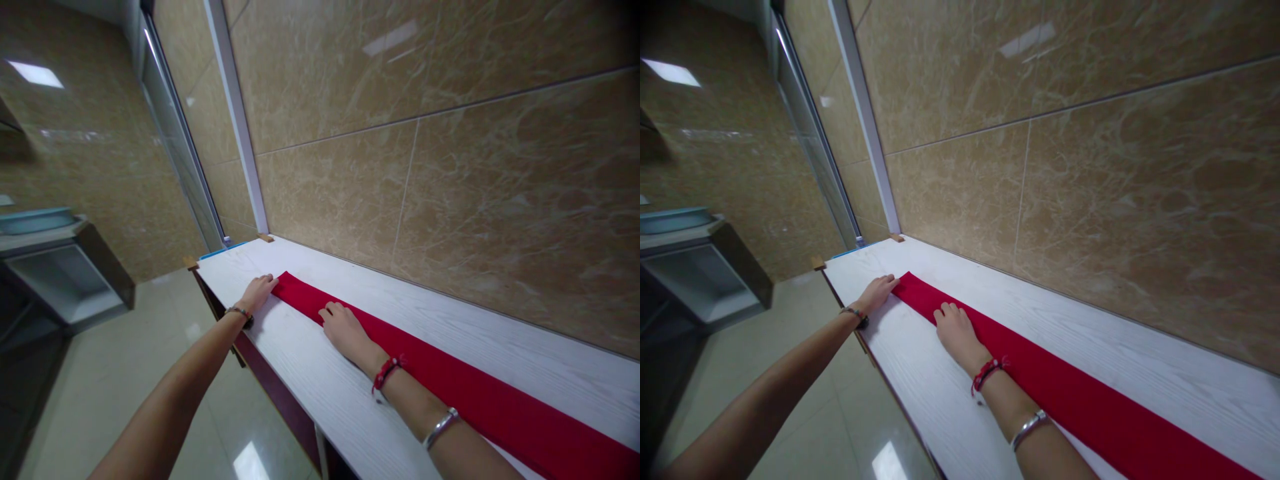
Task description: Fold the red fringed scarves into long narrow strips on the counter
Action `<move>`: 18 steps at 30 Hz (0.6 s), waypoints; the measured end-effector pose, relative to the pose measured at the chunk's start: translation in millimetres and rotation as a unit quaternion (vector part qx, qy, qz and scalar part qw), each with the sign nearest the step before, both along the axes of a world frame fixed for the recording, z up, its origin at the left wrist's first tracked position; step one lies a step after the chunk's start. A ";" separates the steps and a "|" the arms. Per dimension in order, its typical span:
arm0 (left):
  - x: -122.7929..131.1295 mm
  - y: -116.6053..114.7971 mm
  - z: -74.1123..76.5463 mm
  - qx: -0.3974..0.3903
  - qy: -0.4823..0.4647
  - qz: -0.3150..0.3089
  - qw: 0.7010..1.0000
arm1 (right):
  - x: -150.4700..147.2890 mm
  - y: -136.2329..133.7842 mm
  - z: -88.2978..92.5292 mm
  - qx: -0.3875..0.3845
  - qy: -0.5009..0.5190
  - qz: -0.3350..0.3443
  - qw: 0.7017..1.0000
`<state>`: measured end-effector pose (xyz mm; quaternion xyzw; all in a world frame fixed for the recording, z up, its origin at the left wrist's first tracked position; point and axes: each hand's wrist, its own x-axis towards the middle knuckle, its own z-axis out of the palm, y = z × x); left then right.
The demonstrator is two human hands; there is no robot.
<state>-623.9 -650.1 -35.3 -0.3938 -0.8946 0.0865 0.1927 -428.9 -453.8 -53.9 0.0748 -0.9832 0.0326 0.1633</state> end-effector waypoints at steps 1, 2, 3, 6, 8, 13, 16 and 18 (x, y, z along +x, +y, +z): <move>0.7 -0.1 1.8 0.007 -0.005 -0.006 1.000 | -0.2 1.7 -2.7 -0.014 -0.006 0.009 1.000; 2.2 0.6 3.2 0.013 -0.010 -0.014 1.000 | -0.5 3.2 -5.4 -0.024 -0.014 0.019 0.999; 4.6 2.7 3.9 0.019 -0.016 -0.025 0.999 | -1.0 4.4 -7.8 -0.029 -0.024 0.030 0.999; 16.8 17.4 -0.5 0.020 -0.038 -0.080 0.996 | -2.1 5.9 -11.9 -0.032 -0.054 0.050 0.997; 26.0 31.5 -9.1 0.014 -0.064 -0.119 0.991 | -2.2 5.9 -11.8 -0.032 -0.065 0.052 0.996; 29.8 47.9 -28.6 0.018 -0.175 -0.101 0.979 | -0.2 6.0 -8.3 -0.029 -0.089 0.050 0.994; 18.9 41.2 -29.7 0.016 -0.189 -0.061 0.980 | 0.3 6.4 -7.2 -0.029 -0.104 0.054 0.993; 11.7 36.9 -28.1 0.017 -0.190 -0.040 0.981 | -0.6 6.4 -6.4 -0.031 -0.113 0.057 0.991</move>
